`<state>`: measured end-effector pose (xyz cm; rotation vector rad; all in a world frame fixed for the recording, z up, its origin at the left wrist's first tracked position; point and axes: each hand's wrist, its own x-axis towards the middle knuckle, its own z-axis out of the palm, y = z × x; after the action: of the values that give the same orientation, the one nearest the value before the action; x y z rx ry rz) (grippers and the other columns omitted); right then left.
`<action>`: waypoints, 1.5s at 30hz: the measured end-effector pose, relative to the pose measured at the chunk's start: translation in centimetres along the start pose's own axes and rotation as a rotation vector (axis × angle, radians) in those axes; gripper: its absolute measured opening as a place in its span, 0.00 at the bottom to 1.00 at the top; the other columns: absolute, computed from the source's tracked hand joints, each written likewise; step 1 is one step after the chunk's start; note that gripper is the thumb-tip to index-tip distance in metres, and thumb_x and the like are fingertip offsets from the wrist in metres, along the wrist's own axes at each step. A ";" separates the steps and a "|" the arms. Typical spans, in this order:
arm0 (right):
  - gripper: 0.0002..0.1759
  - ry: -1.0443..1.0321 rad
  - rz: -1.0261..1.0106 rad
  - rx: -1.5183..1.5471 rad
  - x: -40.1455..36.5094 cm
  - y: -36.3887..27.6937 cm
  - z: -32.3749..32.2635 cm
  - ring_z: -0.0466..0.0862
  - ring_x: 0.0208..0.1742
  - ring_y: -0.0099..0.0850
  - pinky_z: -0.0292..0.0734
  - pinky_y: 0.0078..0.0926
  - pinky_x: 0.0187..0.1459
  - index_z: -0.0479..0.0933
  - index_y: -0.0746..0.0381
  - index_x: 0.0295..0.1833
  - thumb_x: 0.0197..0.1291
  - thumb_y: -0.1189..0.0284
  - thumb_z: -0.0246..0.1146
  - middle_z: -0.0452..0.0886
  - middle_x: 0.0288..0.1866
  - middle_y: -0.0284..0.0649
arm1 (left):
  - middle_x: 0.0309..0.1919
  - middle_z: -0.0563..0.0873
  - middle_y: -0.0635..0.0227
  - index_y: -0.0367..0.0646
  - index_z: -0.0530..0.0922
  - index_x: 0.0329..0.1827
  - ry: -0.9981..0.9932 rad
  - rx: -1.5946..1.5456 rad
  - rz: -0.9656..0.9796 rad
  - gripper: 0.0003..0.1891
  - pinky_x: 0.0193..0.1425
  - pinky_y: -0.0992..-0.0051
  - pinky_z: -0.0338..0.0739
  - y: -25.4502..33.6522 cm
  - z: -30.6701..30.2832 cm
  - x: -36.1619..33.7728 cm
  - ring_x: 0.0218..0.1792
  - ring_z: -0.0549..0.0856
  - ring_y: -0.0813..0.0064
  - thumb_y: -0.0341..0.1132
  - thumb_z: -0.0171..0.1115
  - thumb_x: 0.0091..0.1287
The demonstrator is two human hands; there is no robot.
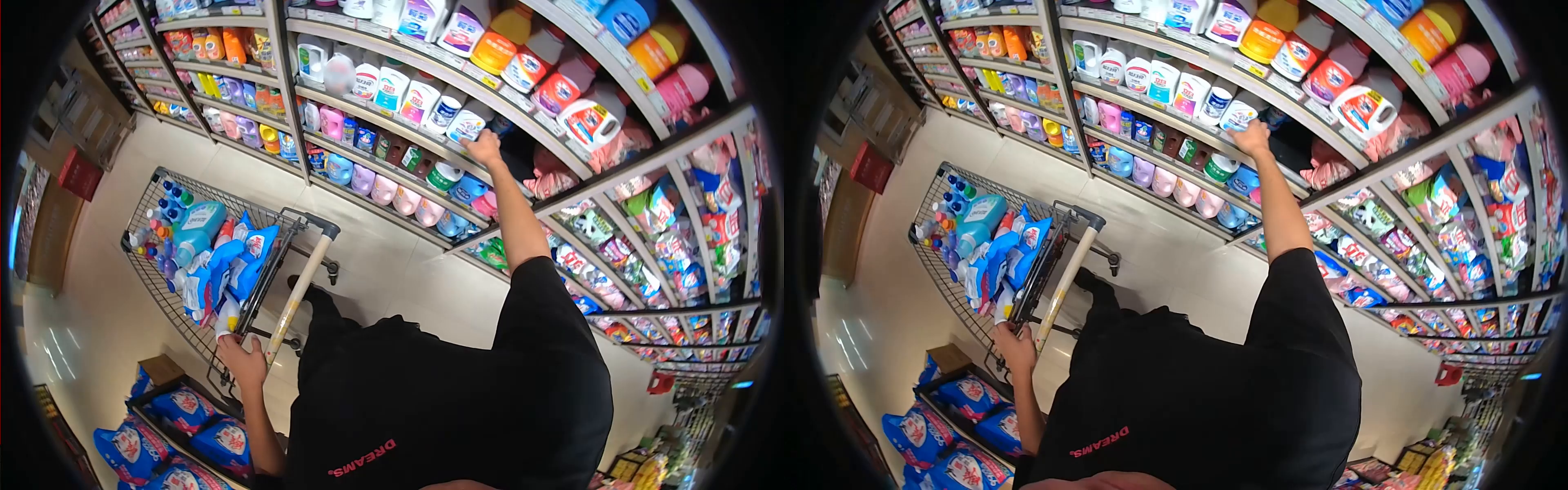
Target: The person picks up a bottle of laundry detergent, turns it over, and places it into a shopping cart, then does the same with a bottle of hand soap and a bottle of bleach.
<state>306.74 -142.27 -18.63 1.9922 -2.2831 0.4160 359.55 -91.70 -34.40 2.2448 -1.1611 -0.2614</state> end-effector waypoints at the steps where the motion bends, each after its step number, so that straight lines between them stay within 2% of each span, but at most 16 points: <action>1: 0.43 0.026 -0.003 0.004 1.3 0.2 -0.5 0.77 0.65 0.53 0.70 0.43 0.67 0.78 0.72 0.59 0.51 0.45 0.72 0.79 0.60 0.62 | 0.43 0.76 0.52 0.35 0.72 0.43 0.006 -0.005 -0.003 0.18 0.57 0.53 0.66 0.1 -0.1 -0.1 0.49 0.74 0.47 0.35 0.71 0.57; 5: 0.49 -0.042 0.125 0.072 5.0 0.1 -3.5 0.77 0.67 0.54 0.69 0.40 0.70 0.71 0.76 0.65 0.53 0.45 0.71 0.77 0.63 0.66 | 0.46 0.76 0.50 0.34 0.72 0.46 -0.024 -0.065 -0.061 0.20 0.60 0.53 0.65 0.6 -0.6 0.1 0.52 0.74 0.46 0.33 0.71 0.57; 6: 0.50 0.080 0.128 0.218 5.0 0.2 -3.3 0.77 0.68 0.54 0.68 0.39 0.70 0.69 0.76 0.67 0.54 0.44 0.70 0.77 0.63 0.68 | 0.46 0.76 0.49 0.34 0.71 0.48 -0.027 -0.062 -0.058 0.21 0.61 0.52 0.65 0.6 -0.4 0.0 0.53 0.74 0.46 0.33 0.70 0.57; 7: 0.51 -0.047 0.230 0.168 6.1 0.1 -3.7 0.75 0.70 0.53 0.68 0.39 0.71 0.67 0.74 0.71 0.55 0.44 0.70 0.74 0.67 0.66 | 0.46 0.76 0.49 0.34 0.71 0.48 -0.033 -0.063 -0.067 0.21 0.61 0.52 0.65 0.9 -0.6 0.0 0.53 0.74 0.46 0.33 0.70 0.57; 13: 0.46 0.052 0.187 0.331 7.5 -0.3 -2.3 0.72 0.73 0.44 0.64 0.31 0.71 0.68 0.65 0.74 0.58 0.48 0.71 0.71 0.74 0.55 | 0.48 0.75 0.50 0.35 0.71 0.49 -0.074 -0.023 -0.019 0.22 0.62 0.51 0.64 1.3 -0.7 0.6 0.55 0.73 0.45 0.33 0.71 0.57; 16: 0.38 0.061 0.213 0.740 10.2 1.0 0.0 0.72 0.70 0.35 0.65 0.30 0.70 0.68 0.62 0.74 0.63 0.57 0.69 0.71 0.75 0.42 | 0.45 0.76 0.49 0.34 0.70 0.49 -0.110 0.001 -0.062 0.21 0.60 0.54 0.67 0.8 -0.6 1.9 0.53 0.75 0.46 0.33 0.70 0.59; 17: 0.43 0.097 0.140 0.691 10.9 1.2 0.5 0.65 0.78 0.39 0.58 0.31 0.75 0.64 0.57 0.78 0.63 0.49 0.67 0.64 0.80 0.41 | 0.44 0.76 0.49 0.33 0.70 0.49 -0.157 -0.048 -0.110 0.21 0.57 0.56 0.69 0.5 -0.4 2.5 0.50 0.77 0.47 0.34 0.70 0.60; 22: 0.45 0.249 0.237 0.451 11.8 2.4 1.9 0.59 0.81 0.39 0.55 0.32 0.77 0.59 0.55 0.80 0.63 0.48 0.66 0.59 0.83 0.40 | 0.40 0.81 0.49 0.32 0.71 0.49 -0.252 -0.124 -0.151 0.20 0.46 0.60 0.76 -0.5 0.5 3.7 0.40 0.81 0.52 0.36 0.69 0.64; 25: 0.45 0.123 0.234 0.510 11.7 3.4 1.0 0.60 0.81 0.39 0.55 0.32 0.76 0.60 0.55 0.80 0.63 0.48 0.67 0.59 0.83 0.40 | 0.34 0.84 0.54 0.34 0.75 0.47 -0.398 -0.030 -0.051 0.18 0.42 0.58 0.77 -0.5 0.2 4.1 0.34 0.83 0.54 0.38 0.68 0.65; 27: 0.46 0.163 0.181 0.491 10.5 3.5 0.4 0.61 0.80 0.38 0.56 0.31 0.76 0.61 0.55 0.79 0.61 0.49 0.69 0.61 0.82 0.40 | 0.27 0.85 0.57 0.36 0.80 0.42 -0.453 0.055 -0.137 0.15 0.39 0.57 0.79 -1.0 1.2 4.0 0.31 0.86 0.53 0.41 0.67 0.65; 29: 0.42 0.229 0.165 0.578 10.0 3.8 0.6 0.77 0.64 0.35 0.72 0.30 0.63 0.68 0.59 0.74 0.58 0.54 0.73 0.76 0.70 0.39 | 0.26 0.85 0.56 0.37 0.81 0.41 -0.450 0.051 -0.135 0.16 0.39 0.57 0.79 -1.5 1.4 4.4 0.31 0.86 0.52 0.43 0.67 0.65; 30: 0.42 0.227 0.165 0.577 10.1 4.4 0.9 0.77 0.64 0.35 0.72 0.30 0.63 0.68 0.59 0.74 0.58 0.54 0.73 0.76 0.70 0.39 | 0.25 0.86 0.56 0.37 0.82 0.39 -0.446 0.047 -0.136 0.16 0.38 0.56 0.80 -1.5 1.5 4.4 0.30 0.87 0.51 0.44 0.66 0.65; 35: 0.39 0.139 0.425 0.578 10.5 5.3 1.7 0.83 0.52 0.32 0.81 0.33 0.49 0.80 0.66 0.60 0.50 0.48 0.76 0.83 0.56 0.41 | 0.26 0.87 0.53 0.37 0.82 0.37 -0.423 0.073 -0.120 0.17 0.38 0.56 0.80 -1.5 1.6 4.4 0.31 0.88 0.50 0.46 0.65 0.64; 39: 0.39 0.087 0.476 0.447 9.6 4.4 1.2 0.85 0.50 0.34 0.80 0.33 0.51 0.85 0.68 0.50 0.45 0.45 0.78 0.86 0.52 0.44 | 0.26 0.87 0.53 0.36 0.82 0.39 -0.410 0.107 -0.129 0.18 0.38 0.57 0.80 -1.4 1.5 4.0 0.32 0.88 0.51 0.46 0.65 0.64; 41: 0.38 0.144 0.307 0.160 7.2 2.6 0.0 0.88 0.49 0.36 0.80 0.33 0.53 0.87 0.67 0.47 0.43 0.44 0.79 0.88 0.48 0.47 | 0.27 0.87 0.53 0.36 0.82 0.39 -0.405 0.105 -0.140 0.18 0.39 0.57 0.80 -1.0 1.3 3.8 0.32 0.88 0.51 0.46 0.65 0.65; 45: 0.34 0.181 0.262 0.267 5.4 1.4 -0.4 0.89 0.48 0.37 0.80 0.34 0.53 0.87 0.65 0.47 0.42 0.49 0.81 0.89 0.46 0.48 | 0.24 0.86 0.54 0.38 0.82 0.37 -0.368 0.078 -0.157 0.17 0.38 0.55 0.80 -0.6 1.2 3.5 0.30 0.87 0.50 0.46 0.65 0.63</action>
<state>304.50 -147.19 -17.17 1.6704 -2.4845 0.9277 361.56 -94.66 -35.37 2.4264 -1.1928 -0.7295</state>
